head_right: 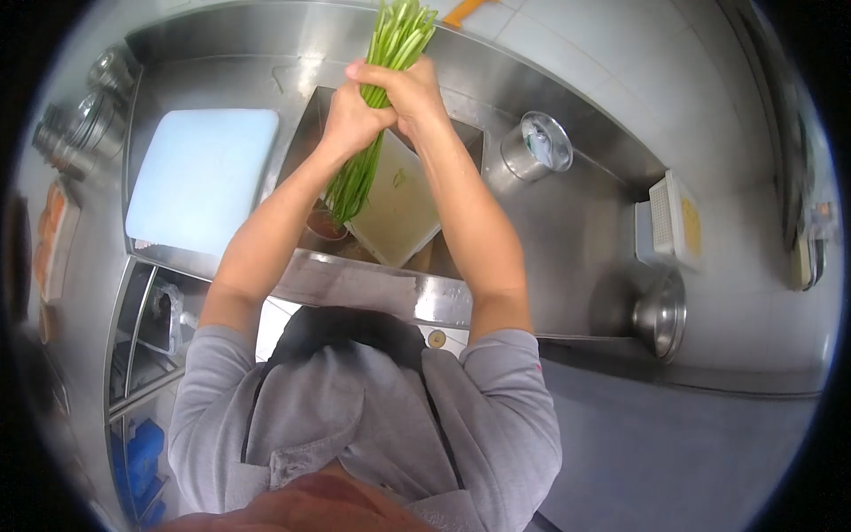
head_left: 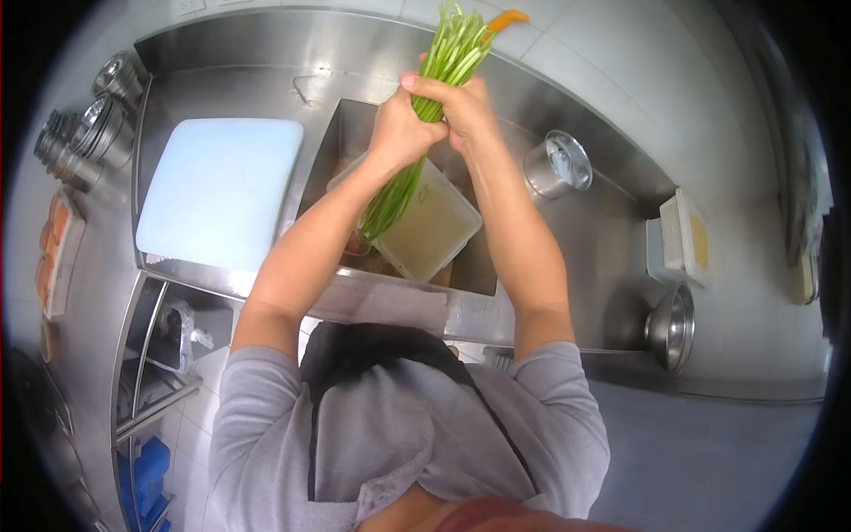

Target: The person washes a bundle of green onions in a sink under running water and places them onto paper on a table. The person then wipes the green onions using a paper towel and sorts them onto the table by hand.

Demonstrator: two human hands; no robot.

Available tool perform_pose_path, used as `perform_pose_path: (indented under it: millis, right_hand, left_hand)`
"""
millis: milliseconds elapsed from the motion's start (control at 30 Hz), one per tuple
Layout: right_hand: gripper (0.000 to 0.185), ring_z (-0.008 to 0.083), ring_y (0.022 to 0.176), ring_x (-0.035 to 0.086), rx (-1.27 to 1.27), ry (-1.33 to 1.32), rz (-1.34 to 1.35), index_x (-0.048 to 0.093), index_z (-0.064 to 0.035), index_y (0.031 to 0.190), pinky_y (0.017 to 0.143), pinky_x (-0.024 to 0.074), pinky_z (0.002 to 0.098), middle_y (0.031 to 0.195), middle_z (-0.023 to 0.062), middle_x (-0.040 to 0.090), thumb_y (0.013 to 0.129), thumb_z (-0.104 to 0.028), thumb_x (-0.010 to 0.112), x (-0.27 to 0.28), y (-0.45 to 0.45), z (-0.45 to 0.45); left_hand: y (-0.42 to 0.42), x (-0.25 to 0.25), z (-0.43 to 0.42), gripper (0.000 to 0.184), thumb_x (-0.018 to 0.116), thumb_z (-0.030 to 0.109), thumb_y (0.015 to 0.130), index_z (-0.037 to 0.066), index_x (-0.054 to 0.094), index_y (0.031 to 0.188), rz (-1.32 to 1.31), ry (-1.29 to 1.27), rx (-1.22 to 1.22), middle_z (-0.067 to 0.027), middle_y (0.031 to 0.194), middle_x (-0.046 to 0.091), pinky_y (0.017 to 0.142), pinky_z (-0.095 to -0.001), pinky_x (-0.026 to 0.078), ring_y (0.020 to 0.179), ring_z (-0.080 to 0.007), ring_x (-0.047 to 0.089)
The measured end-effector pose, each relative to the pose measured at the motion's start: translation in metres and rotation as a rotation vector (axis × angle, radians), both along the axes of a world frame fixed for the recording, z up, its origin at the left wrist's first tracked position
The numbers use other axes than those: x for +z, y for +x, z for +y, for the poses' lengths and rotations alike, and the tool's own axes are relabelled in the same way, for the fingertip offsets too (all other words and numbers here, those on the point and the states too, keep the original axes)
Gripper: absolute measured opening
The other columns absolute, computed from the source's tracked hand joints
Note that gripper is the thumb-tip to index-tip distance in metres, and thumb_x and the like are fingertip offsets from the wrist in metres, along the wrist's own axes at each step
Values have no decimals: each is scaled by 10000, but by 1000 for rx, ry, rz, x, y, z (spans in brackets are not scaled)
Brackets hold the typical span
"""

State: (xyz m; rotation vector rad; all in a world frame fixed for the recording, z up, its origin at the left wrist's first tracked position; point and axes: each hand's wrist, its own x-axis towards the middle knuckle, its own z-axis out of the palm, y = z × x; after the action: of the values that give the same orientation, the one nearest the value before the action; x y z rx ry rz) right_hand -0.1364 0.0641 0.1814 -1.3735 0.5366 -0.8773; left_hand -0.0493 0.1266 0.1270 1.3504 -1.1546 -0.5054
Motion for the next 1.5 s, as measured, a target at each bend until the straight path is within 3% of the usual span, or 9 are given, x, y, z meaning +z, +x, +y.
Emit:
perform_pose_path:
  millis: [167, 300, 400, 600, 900, 1100, 1200, 1400, 1500]
  right_hand:
    - [310, 261, 764, 682, -62, -54, -108, 604, 65, 980, 726, 584, 394, 877, 153, 662, 712, 39, 757, 20, 8, 0]
    - [247, 294, 734, 667, -29, -20, -231, 574, 33, 973, 687, 574, 450, 809, 144, 628, 758, -2, 690, 55, 2, -3]
    - [177, 223, 597, 635, 33, 27, -293, 603, 24, 922, 573, 549, 335, 711, 104, 631, 769, -10, 687, 61, 2, 2]
    - [187, 261, 615, 647, 31, -31, -318, 580, 33, 937, 600, 571, 380, 717, 129, 627, 776, -19, 659, 74, -9, -3]
    - [158, 256, 613, 636, -46, -70, -347, 576, 27, 920, 583, 568, 379, 714, 130, 611, 783, -27, 633, 74, -3, 10]
    - [202, 254, 585, 625, -138, -120, -285, 551, 43, 938, 566, 569, 379, 678, 124, 584, 770, -25, 641, 79, 8, 21]
    - [254, 249, 581, 625, -128, -148, -310, 542, 29, 964, 559, 576, 381, 664, 102, 578, 752, -40, 663, 93, 6, 18]
    - [294, 218, 591, 621, -109, -169, -315, 520, 0, 992, 590, 588, 403, 662, 81, 579, 730, -14, 654, 110, 6, 31]
    - [295, 213, 589, 620, -76, -175, -341, 532, -5, 995, 607, 590, 403, 665, 79, 580, 731, -24, 663, 109, 9, 23]
  left_hand:
    - [4, 2, 8, 882, 835, 243, 618, 32, 407, 1360, -6, -194, -43, -180, 1064, 673, 855, -387, 519, 973, -303, 671]
    - [2, -10, 19, 893, 845, 176, 632, 29, 376, 1377, 199, -220, -278, -70, 995, 645, 834, -336, 511, 915, -173, 630]
    - [-2, -20, 25, 761, 798, 79, 705, 4, 382, 1337, 322, -186, -330, -56, 909, 652, 783, -306, 527, 853, -146, 653]
    - [9, -45, 34, 303, 754, 137, 785, -3, 611, 1013, 202, 17, -419, -22, 740, 630, 674, -284, 498, 739, -112, 621]
    - [14, -48, 29, 282, 775, 219, 801, -6, 637, 899, 20, -80, -179, -8, 740, 616, 655, -298, 464, 694, -114, 543]
    - [31, -55, 34, 350, 785, 299, 812, -7, 643, 906, 173, 12, -425, -35, 757, 634, 679, -302, 485, 708, -131, 581]
    - [43, -86, 33, 374, 759, 344, 846, 5, 667, 974, -14, 192, -408, -49, 815, 668, 687, -324, 500, 721, -161, 611]
    - [34, -124, 43, 419, 663, 399, 918, 37, 669, 1130, -3, 245, -161, -132, 867, 709, 736, -360, 517, 776, -218, 664]
    - [32, -143, 39, 435, 643, 411, 927, 28, 656, 1133, -61, 103, -85, -180, 876, 706, 752, -379, 517, 806, -258, 691]
